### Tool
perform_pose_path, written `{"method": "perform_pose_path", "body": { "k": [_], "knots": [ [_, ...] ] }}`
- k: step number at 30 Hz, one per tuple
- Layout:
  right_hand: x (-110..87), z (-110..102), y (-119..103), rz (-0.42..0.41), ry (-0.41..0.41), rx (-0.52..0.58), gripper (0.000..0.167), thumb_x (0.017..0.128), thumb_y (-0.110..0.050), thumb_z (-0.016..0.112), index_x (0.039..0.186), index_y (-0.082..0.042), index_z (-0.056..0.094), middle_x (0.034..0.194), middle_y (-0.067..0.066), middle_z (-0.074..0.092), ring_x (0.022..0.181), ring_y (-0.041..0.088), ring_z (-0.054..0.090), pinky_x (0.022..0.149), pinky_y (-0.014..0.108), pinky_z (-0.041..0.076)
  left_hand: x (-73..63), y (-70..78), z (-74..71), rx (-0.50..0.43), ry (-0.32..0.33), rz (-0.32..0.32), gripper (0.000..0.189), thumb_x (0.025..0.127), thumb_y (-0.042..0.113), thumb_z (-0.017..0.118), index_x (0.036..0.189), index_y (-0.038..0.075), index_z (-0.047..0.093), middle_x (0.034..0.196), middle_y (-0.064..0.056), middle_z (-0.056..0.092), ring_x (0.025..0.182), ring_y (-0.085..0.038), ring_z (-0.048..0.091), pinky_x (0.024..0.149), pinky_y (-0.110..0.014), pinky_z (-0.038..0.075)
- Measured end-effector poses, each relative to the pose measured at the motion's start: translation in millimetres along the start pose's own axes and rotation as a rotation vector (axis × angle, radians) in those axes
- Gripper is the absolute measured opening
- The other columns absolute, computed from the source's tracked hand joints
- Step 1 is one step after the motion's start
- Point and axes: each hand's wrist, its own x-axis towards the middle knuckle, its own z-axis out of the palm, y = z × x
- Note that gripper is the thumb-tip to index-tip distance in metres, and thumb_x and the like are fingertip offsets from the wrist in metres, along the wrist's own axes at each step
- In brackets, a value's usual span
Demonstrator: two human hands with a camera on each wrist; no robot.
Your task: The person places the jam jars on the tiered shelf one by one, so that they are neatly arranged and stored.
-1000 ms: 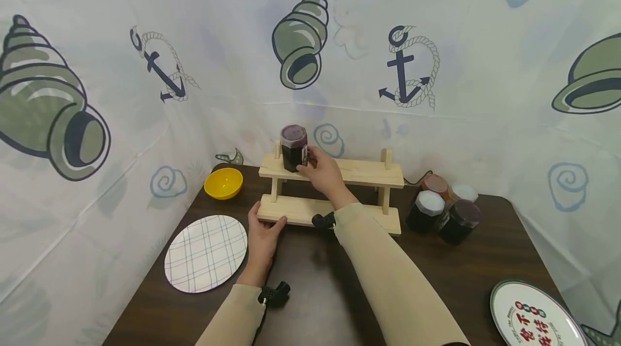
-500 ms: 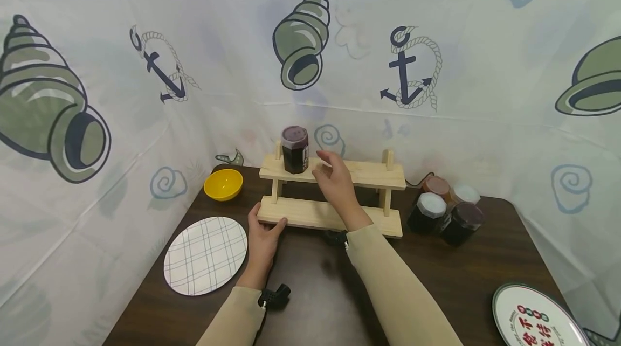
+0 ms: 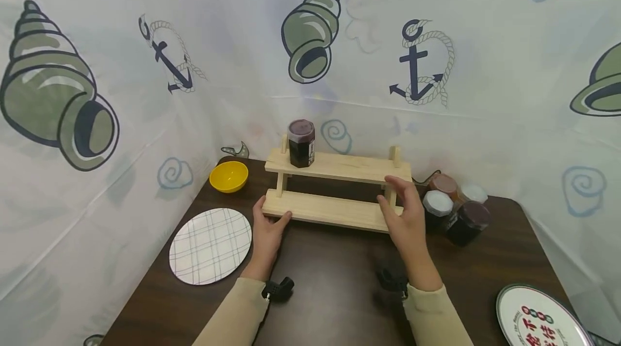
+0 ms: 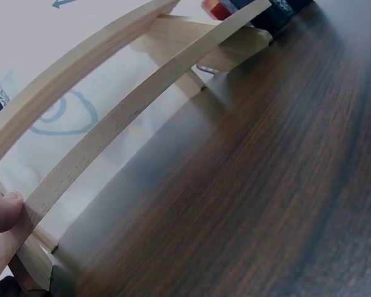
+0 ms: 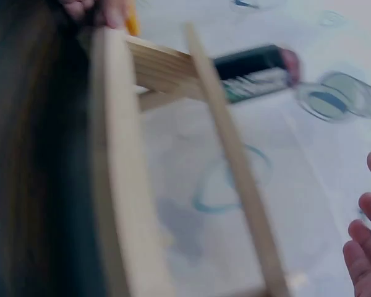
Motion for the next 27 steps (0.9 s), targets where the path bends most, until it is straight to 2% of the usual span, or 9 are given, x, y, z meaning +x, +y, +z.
{"method": "perform_pose_path", "body": {
  "k": [3, 7, 11, 14, 17, 20, 27],
  "knots": [
    [-0.1, -28, -10, 0.036, 0.081, 0.022, 0.050, 0.101, 0.005, 0.073, 0.148, -0.005, 0.060, 0.148, 0.015, 0.062, 0.147, 0.014, 0.055, 0.124, 0.018, 0.040, 0.4, 1.4, 0.7, 0.012, 0.007, -0.015, 0.096, 0.097, 0.008, 0.083, 0.170, 0.011, 0.021, 0.178, -0.017, 0.027, 0.165, -0.034, 0.032, 0.132, -0.053, 0.036],
    [-0.5, -59, -22, 0.065, 0.191, 0.060, 0.049, 0.099, 0.008, 0.072, 0.146, 0.000, 0.060, 0.145, 0.015, 0.062, 0.141, 0.016, 0.059, 0.122, 0.022, 0.044, -0.6, 3.6, -2.7, 0.026, 0.018, -0.023, 0.095, 0.097, 0.007, 0.083, 0.170, 0.011, 0.022, 0.177, -0.017, 0.028, 0.164, -0.035, 0.033, 0.132, -0.053, 0.036],
    [-6.5, -88, -27, 0.109, 0.313, 0.007, 0.050, 0.097, 0.011, 0.073, 0.145, 0.001, 0.060, 0.141, 0.005, 0.064, 0.136, 0.015, 0.061, 0.120, 0.023, 0.047, 0.5, 5.1, -2.1, 0.023, -0.007, -0.007, 0.096, 0.097, 0.006, 0.083, 0.170, 0.010, 0.021, 0.176, -0.019, 0.029, 0.163, -0.035, 0.035, 0.131, -0.053, 0.037],
    [-8.0, -107, -26, 0.140, 0.380, -0.069, 0.051, 0.097, 0.010, 0.074, 0.145, -0.002, 0.061, 0.140, -0.001, 0.063, 0.138, 0.015, 0.060, 0.124, 0.025, 0.045, 0.7, 4.1, 0.2, 0.032, -0.020, -0.010, 0.095, 0.097, 0.007, 0.083, 0.170, 0.011, 0.021, 0.176, -0.018, 0.029, 0.163, -0.033, 0.036, 0.130, -0.051, 0.038],
    [-6.0, -119, -23, 0.163, 0.427, -0.077, 0.052, 0.098, 0.008, 0.074, 0.146, -0.004, 0.060, 0.142, 0.000, 0.062, 0.141, 0.017, 0.057, 0.126, 0.028, 0.043, -0.6, 3.5, 1.7, 0.031, -0.017, -0.012, 0.095, 0.097, 0.007, 0.082, 0.170, 0.012, 0.021, 0.177, -0.017, 0.028, 0.163, -0.033, 0.036, 0.130, -0.050, 0.038],
    [-3.7, -125, -20, 0.198, 0.486, -0.038, 0.054, 0.098, 0.006, 0.074, 0.148, -0.004, 0.057, 0.145, 0.003, 0.058, 0.146, 0.019, 0.052, 0.130, 0.029, 0.038, -3.0, 4.0, 1.8, 0.018, -0.012, -0.014, 0.094, 0.098, 0.005, 0.082, 0.170, 0.011, 0.022, 0.177, -0.017, 0.027, 0.163, -0.034, 0.035, 0.131, -0.051, 0.037],
    [1.4, -133, -1, 0.345, 0.616, 0.035, 0.061, 0.096, 0.002, 0.078, 0.150, -0.012, 0.053, 0.148, 0.000, 0.054, 0.150, 0.018, 0.043, 0.130, 0.026, 0.029, -2.1, 8.0, 0.6, 0.005, -0.007, -0.033, 0.094, 0.097, 0.005, 0.082, 0.169, 0.011, 0.022, 0.178, -0.018, 0.026, 0.164, -0.035, 0.035, 0.132, -0.051, 0.036]
  ]
}}
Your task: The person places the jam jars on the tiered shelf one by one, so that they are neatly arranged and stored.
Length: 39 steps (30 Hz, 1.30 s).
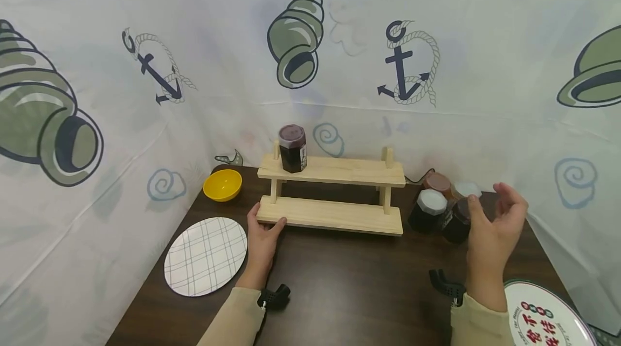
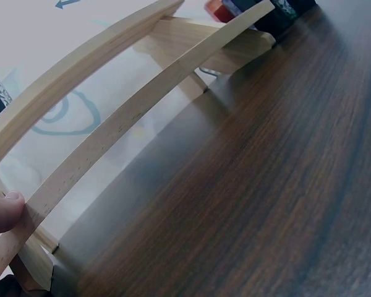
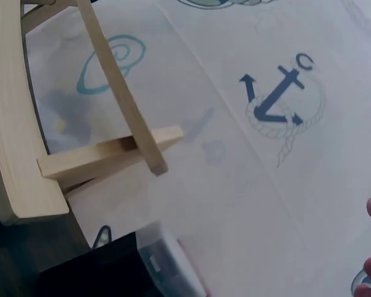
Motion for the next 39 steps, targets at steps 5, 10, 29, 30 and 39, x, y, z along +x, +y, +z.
{"method": "perform_pose_path", "body": {
  "k": [5, 10, 29, 30, 39],
  "knots": [
    [8.8, -7, 18, 0.170, -0.048, -0.067, 0.078, 0.095, -0.002, 0.081, 0.160, -0.019, 0.042, 0.163, -0.001, 0.044, 0.161, 0.015, 0.032, 0.137, 0.025, 0.019, 1.7, 0.4, 1.4, -0.003, 0.008, -0.012, 0.095, 0.097, 0.004, 0.082, 0.170, 0.011, 0.022, 0.178, -0.019, 0.026, 0.163, -0.036, 0.035, 0.131, -0.051, 0.037],
    [14.4, -12, 37, 0.290, -0.115, -0.201, 0.091, 0.096, -0.011, 0.083, 0.168, -0.025, 0.029, 0.176, 0.005, 0.026, 0.169, 0.016, 0.017, 0.140, 0.035, 0.017, 1.3, -0.7, 1.1, -0.011, 0.003, -0.011, 0.096, 0.096, 0.006, 0.083, 0.170, 0.011, 0.022, 0.179, -0.018, 0.024, 0.165, -0.035, 0.033, 0.132, -0.050, 0.035],
    [5.2, -16, 90, 0.484, -0.109, -0.225, 0.108, 0.086, -0.013, 0.093, 0.169, -0.010, 0.023, 0.167, 0.018, 0.041, 0.149, 0.029, 0.045, 0.125, 0.041, 0.044, 2.2, 0.4, 1.0, -0.022, -0.003, -0.029, 0.096, 0.096, 0.004, 0.083, 0.170, 0.011, 0.021, 0.179, -0.018, 0.022, 0.165, -0.034, 0.031, 0.133, -0.049, 0.033],
    [4.1, -15, 93, 0.475, -0.102, -0.234, 0.106, 0.086, -0.012, 0.093, 0.167, -0.008, 0.026, 0.164, 0.017, 0.043, 0.146, 0.028, 0.046, 0.122, 0.039, 0.044, 2.1, 0.5, 0.9, -0.024, -0.004, -0.030, 0.097, 0.096, 0.004, 0.083, 0.170, 0.011, 0.020, 0.179, -0.018, 0.022, 0.165, -0.034, 0.031, 0.133, -0.050, 0.033],
    [0.7, -12, 114, 0.441, -0.036, -0.244, 0.091, 0.084, -0.006, 0.092, 0.159, -0.002, 0.040, 0.153, 0.011, 0.050, 0.138, 0.026, 0.048, 0.115, 0.035, 0.045, 2.8, 0.6, 0.6, -0.031, -0.006, -0.029, 0.097, 0.096, 0.004, 0.083, 0.170, 0.010, 0.021, 0.179, -0.018, 0.022, 0.166, -0.033, 0.030, 0.133, -0.049, 0.033]
  ]
}}
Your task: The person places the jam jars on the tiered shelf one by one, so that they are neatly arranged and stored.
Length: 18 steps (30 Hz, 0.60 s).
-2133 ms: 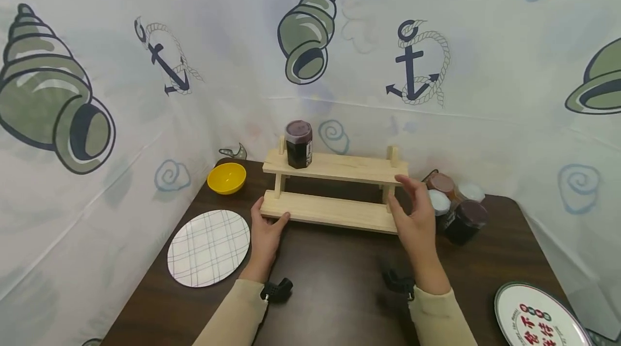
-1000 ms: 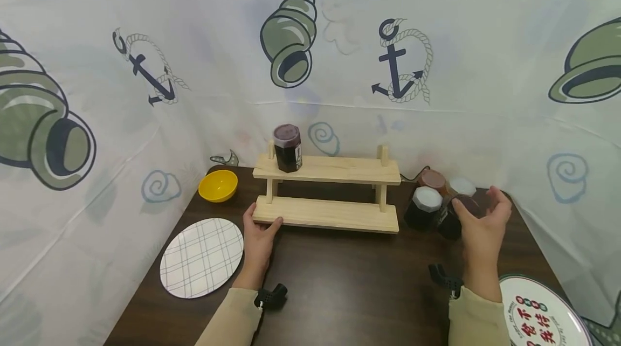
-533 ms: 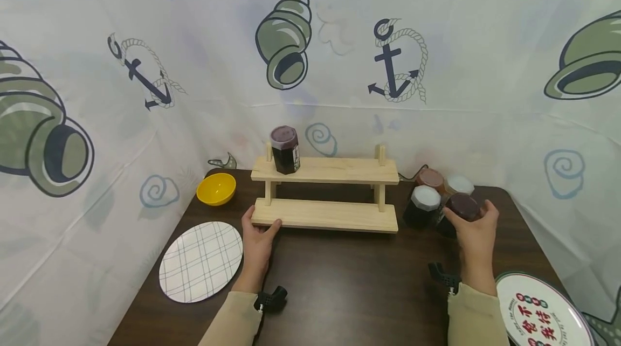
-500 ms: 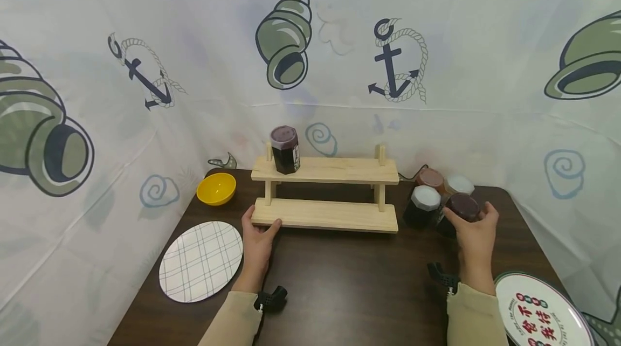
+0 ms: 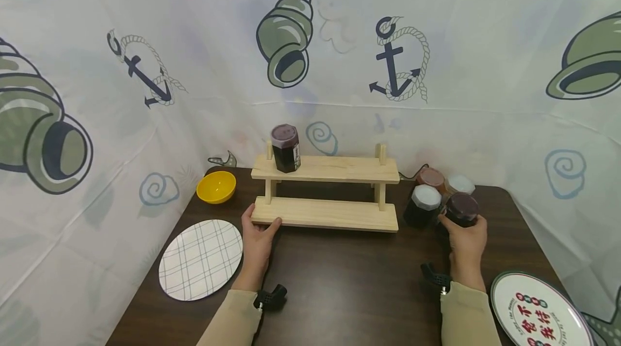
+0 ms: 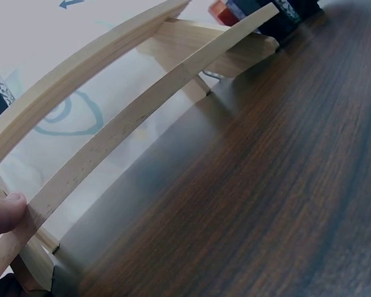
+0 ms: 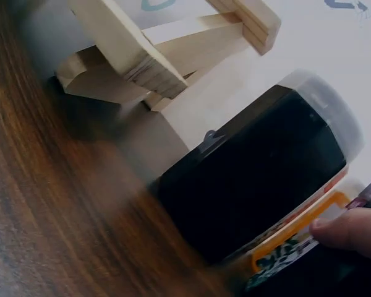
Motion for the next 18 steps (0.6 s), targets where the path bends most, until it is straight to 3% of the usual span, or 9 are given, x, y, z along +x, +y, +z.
{"method": "perform_pose_path", "body": {
  "k": [4, 10, 18],
  "knots": [
    [0.9, 2, 4, 0.010, 0.000, 0.065, 0.090, 0.084, -0.005, 0.092, 0.158, -0.006, 0.041, 0.156, 0.010, 0.049, 0.141, 0.025, 0.047, 0.121, 0.036, 0.045, 0.4, 0.8, 0.4, -0.001, -0.001, -0.004, 0.097, 0.096, 0.004, 0.083, 0.169, 0.010, 0.021, 0.179, -0.018, 0.022, 0.166, -0.033, 0.031, 0.133, -0.048, 0.032],
    [0.2, 4, 9, 0.011, -0.007, 0.091, 0.089, 0.084, 0.001, 0.090, 0.158, -0.007, 0.041, 0.154, 0.007, 0.050, 0.140, 0.023, 0.047, 0.118, 0.036, 0.045, 0.4, 0.7, 0.1, -0.003, 0.005, -0.012, 0.096, 0.095, 0.003, 0.083, 0.169, 0.011, 0.022, 0.179, -0.019, 0.022, 0.166, -0.033, 0.030, 0.134, -0.049, 0.032],
    [1.2, 5, 15, 0.004, 0.044, 0.146, 0.088, 0.083, -0.003, 0.093, 0.156, -0.015, 0.045, 0.152, 0.000, 0.051, 0.143, 0.022, 0.048, 0.121, 0.036, 0.045, 0.4, 1.3, 0.2, -0.014, -0.003, -0.012, 0.097, 0.095, 0.003, 0.083, 0.169, 0.010, 0.021, 0.179, -0.019, 0.022, 0.166, -0.033, 0.030, 0.133, -0.048, 0.033]
  ]
}}
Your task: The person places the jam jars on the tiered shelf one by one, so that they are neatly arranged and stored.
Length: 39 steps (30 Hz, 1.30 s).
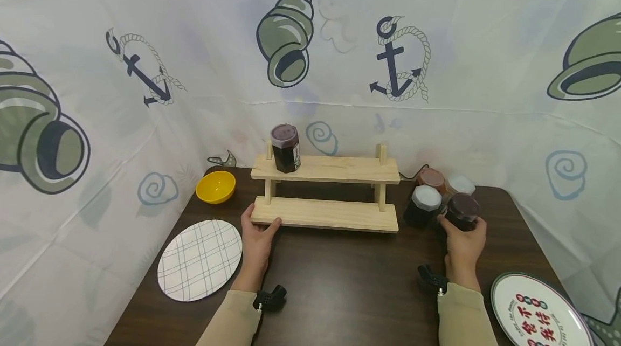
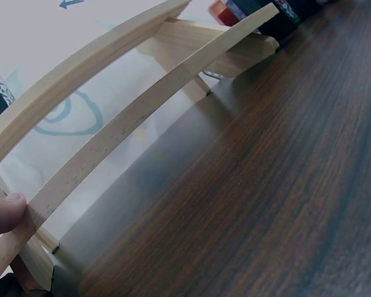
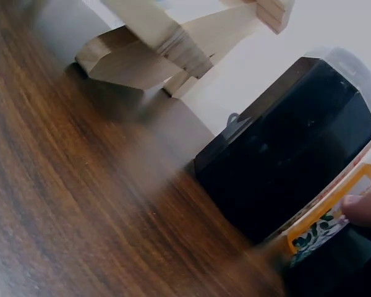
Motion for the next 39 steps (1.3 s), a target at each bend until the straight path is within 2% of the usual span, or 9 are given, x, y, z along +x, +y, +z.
{"method": "perform_pose_path", "body": {
  "k": [6, 12, 18, 23, 26, 28, 30, 35, 39],
  "knots": [
    [-0.8, 4, -2, -0.066, 0.053, 0.141, 0.088, 0.081, 0.006, 0.091, 0.153, -0.019, 0.048, 0.152, -0.001, 0.053, 0.145, 0.022, 0.049, 0.123, 0.037, 0.044, 0.0, 0.6, -0.7, -0.004, -0.004, 0.003, 0.097, 0.096, 0.004, 0.083, 0.170, 0.010, 0.019, 0.180, -0.018, 0.021, 0.166, -0.032, 0.029, 0.132, -0.048, 0.033],
    [-4.6, 8, -12, -0.191, 0.127, 0.208, 0.082, 0.078, 0.007, 0.093, 0.146, -0.013, 0.053, 0.148, 0.000, 0.057, 0.142, 0.021, 0.053, 0.119, 0.034, 0.048, -0.1, 1.5, -0.6, -0.012, -0.004, 0.005, 0.098, 0.096, 0.003, 0.083, 0.170, 0.011, 0.019, 0.179, -0.017, 0.022, 0.165, -0.031, 0.031, 0.131, -0.046, 0.036],
    [-5.0, 9, -20, -0.252, 0.158, 0.276, 0.081, 0.077, 0.002, 0.097, 0.144, -0.016, 0.056, 0.146, 0.001, 0.059, 0.140, 0.020, 0.054, 0.115, 0.029, 0.050, 1.4, 4.7, 1.4, -0.004, 0.003, 0.004, 0.098, 0.096, 0.005, 0.084, 0.170, 0.013, 0.020, 0.180, -0.016, 0.022, 0.165, -0.030, 0.032, 0.130, -0.046, 0.036],
    [-7.5, 8, -26, -0.322, 0.192, 0.223, 0.081, 0.078, -0.007, 0.099, 0.146, -0.017, 0.057, 0.146, 0.000, 0.061, 0.139, 0.018, 0.055, 0.116, 0.028, 0.048, 1.8, 5.5, 2.4, -0.010, 0.002, 0.007, 0.098, 0.096, 0.004, 0.084, 0.170, 0.013, 0.021, 0.179, -0.016, 0.023, 0.164, -0.030, 0.033, 0.130, -0.046, 0.037],
    [-17.4, 9, -37, -0.356, 0.232, 0.194, 0.079, 0.077, -0.008, 0.099, 0.145, -0.015, 0.058, 0.144, 0.000, 0.063, 0.136, 0.017, 0.057, 0.114, 0.027, 0.046, 0.2, 4.6, 2.0, -0.004, -0.002, -0.006, 0.099, 0.095, 0.004, 0.084, 0.170, 0.012, 0.020, 0.179, -0.017, 0.022, 0.165, -0.031, 0.032, 0.130, -0.046, 0.037],
    [-25.3, 11, -47, -0.385, 0.239, 0.214, 0.078, 0.077, -0.007, 0.099, 0.144, -0.014, 0.059, 0.142, 0.000, 0.065, 0.135, 0.017, 0.057, 0.113, 0.026, 0.046, -1.1, 3.7, 1.3, -0.004, -0.006, -0.012, 0.099, 0.095, 0.003, 0.083, 0.170, 0.012, 0.019, 0.180, -0.018, 0.021, 0.165, -0.031, 0.031, 0.130, -0.045, 0.036],
    [-32.3, 14, -57, -0.429, 0.217, 0.268, 0.078, 0.076, -0.003, 0.098, 0.143, -0.013, 0.060, 0.141, 0.003, 0.065, 0.134, 0.020, 0.059, 0.111, 0.027, 0.049, -2.2, 2.7, 0.0, -0.002, -0.006, -0.013, 0.100, 0.095, 0.003, 0.083, 0.170, 0.012, 0.019, 0.180, -0.018, 0.021, 0.165, -0.031, 0.031, 0.129, -0.044, 0.037],
    [-44.9, 24, -87, -0.562, 0.081, 0.395, 0.077, 0.077, 0.006, 0.095, 0.144, -0.010, 0.062, 0.138, 0.013, 0.067, 0.127, 0.028, 0.064, 0.099, 0.026, 0.059, -2.0, 2.3, -0.9, -0.005, -0.005, -0.009, 0.101, 0.095, 0.001, 0.083, 0.171, 0.012, 0.018, 0.180, -0.018, 0.021, 0.165, -0.032, 0.032, 0.128, -0.044, 0.037],
    [-62.5, 34, -108, -0.624, 0.034, 0.288, 0.072, 0.078, 0.002, 0.096, 0.141, -0.013, 0.066, 0.128, 0.004, 0.071, 0.117, 0.018, 0.065, 0.095, 0.023, 0.052, -1.6, 2.6, -2.4, 0.008, -0.007, -0.015, 0.102, 0.095, 0.001, 0.084, 0.171, 0.012, 0.017, 0.180, -0.018, 0.019, 0.166, -0.032, 0.030, 0.129, -0.046, 0.036]
  ]
}}
